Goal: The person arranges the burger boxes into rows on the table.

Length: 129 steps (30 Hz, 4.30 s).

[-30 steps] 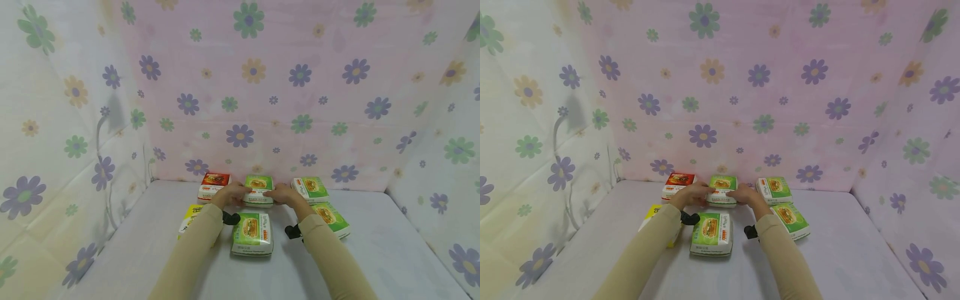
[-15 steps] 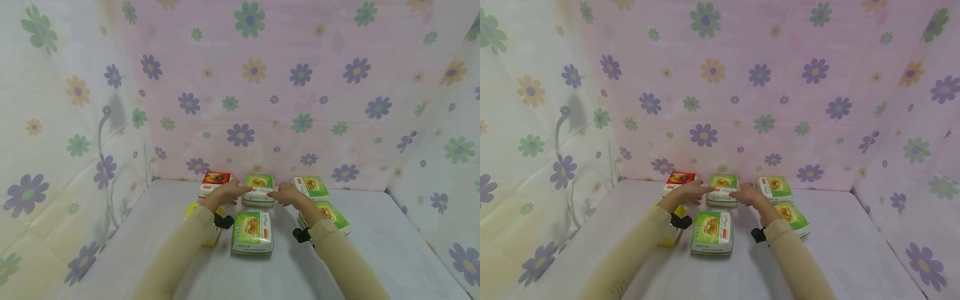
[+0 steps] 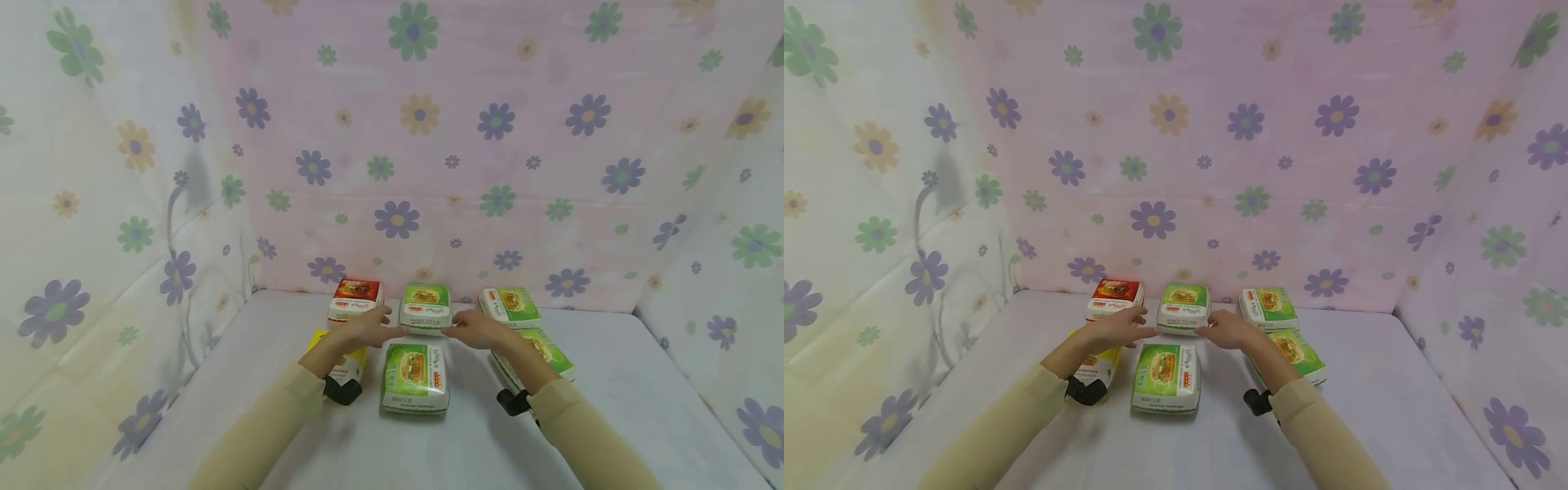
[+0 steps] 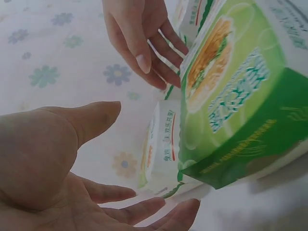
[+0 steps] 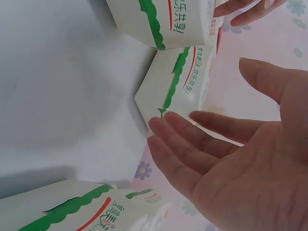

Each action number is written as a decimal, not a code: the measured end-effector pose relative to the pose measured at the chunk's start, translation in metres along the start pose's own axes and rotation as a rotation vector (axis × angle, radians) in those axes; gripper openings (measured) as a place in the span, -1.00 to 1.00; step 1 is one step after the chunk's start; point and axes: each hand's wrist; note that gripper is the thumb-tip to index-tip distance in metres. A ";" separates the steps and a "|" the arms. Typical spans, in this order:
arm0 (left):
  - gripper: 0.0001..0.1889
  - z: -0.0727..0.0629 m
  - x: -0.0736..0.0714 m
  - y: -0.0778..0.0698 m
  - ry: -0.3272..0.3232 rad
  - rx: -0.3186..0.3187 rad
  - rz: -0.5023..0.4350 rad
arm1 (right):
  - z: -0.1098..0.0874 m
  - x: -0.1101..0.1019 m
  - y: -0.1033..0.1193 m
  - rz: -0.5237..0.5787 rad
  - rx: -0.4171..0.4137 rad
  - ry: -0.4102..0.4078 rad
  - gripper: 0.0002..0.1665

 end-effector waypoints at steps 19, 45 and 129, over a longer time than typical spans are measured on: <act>0.02 -0.042 0.027 0.022 -0.028 -0.023 0.206 | -0.018 0.025 -0.007 0.055 -0.074 0.023 -0.34; -0.16 -0.052 0.040 0.028 0.057 -0.008 0.109 | -0.027 0.036 -0.012 0.073 -0.070 -0.005 -0.55; -0.36 -0.019 0.051 0.025 -0.025 -0.095 -0.123 | -0.033 0.039 -0.013 0.270 0.013 -0.002 -0.55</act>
Point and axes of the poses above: each hand's wrist, its own z-axis towards the middle knuckle, its own x-axis out of the palm, y = z × x, and after that the axes turned 5 degrees about -x, right-handed
